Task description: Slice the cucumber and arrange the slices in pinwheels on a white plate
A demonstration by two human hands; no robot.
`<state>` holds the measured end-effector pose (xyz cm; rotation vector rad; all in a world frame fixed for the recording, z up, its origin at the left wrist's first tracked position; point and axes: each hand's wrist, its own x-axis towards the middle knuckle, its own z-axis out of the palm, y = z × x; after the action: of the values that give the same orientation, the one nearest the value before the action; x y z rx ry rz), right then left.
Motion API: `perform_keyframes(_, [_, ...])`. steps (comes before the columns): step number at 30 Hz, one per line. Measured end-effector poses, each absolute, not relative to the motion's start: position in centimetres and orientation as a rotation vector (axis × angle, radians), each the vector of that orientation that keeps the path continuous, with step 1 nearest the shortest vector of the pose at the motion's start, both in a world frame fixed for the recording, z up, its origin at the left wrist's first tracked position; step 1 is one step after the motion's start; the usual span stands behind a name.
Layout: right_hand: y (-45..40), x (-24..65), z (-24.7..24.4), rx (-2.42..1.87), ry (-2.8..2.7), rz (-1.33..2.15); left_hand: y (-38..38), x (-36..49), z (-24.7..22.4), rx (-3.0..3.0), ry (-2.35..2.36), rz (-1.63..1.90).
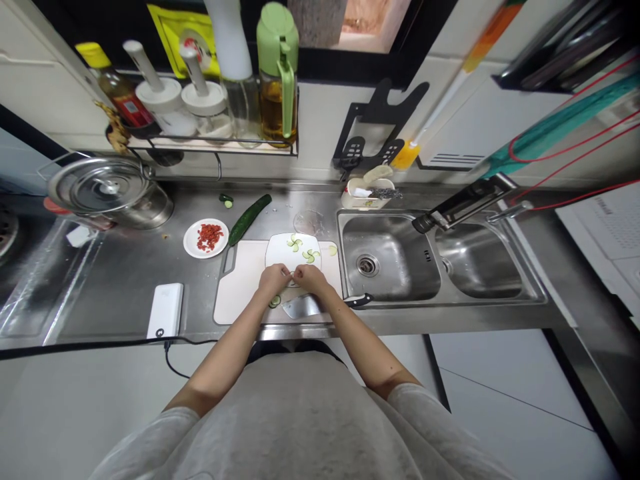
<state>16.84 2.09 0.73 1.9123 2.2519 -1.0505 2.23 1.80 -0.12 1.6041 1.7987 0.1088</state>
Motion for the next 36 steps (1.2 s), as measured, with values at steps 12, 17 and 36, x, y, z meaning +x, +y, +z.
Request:
perform_keyframes(12, [2.4, 16.6, 0.9, 1.944, 2.104, -1.065, 1.9, 2.3, -0.4, 1.725, 1.766, 0.022])
perform_keyframes(17, [2.6, 16.3, 1.2, 1.928, 2.068, -1.045, 1.7, 2.4, 0.0, 1.784, 1.717, 0.031])
perform_keyframes(36, [3.3, 16.3, 1.3, 1.875, 2.068, -0.946, 1.6, 2.4, 0.8, 1.935, 1.636, -0.025])
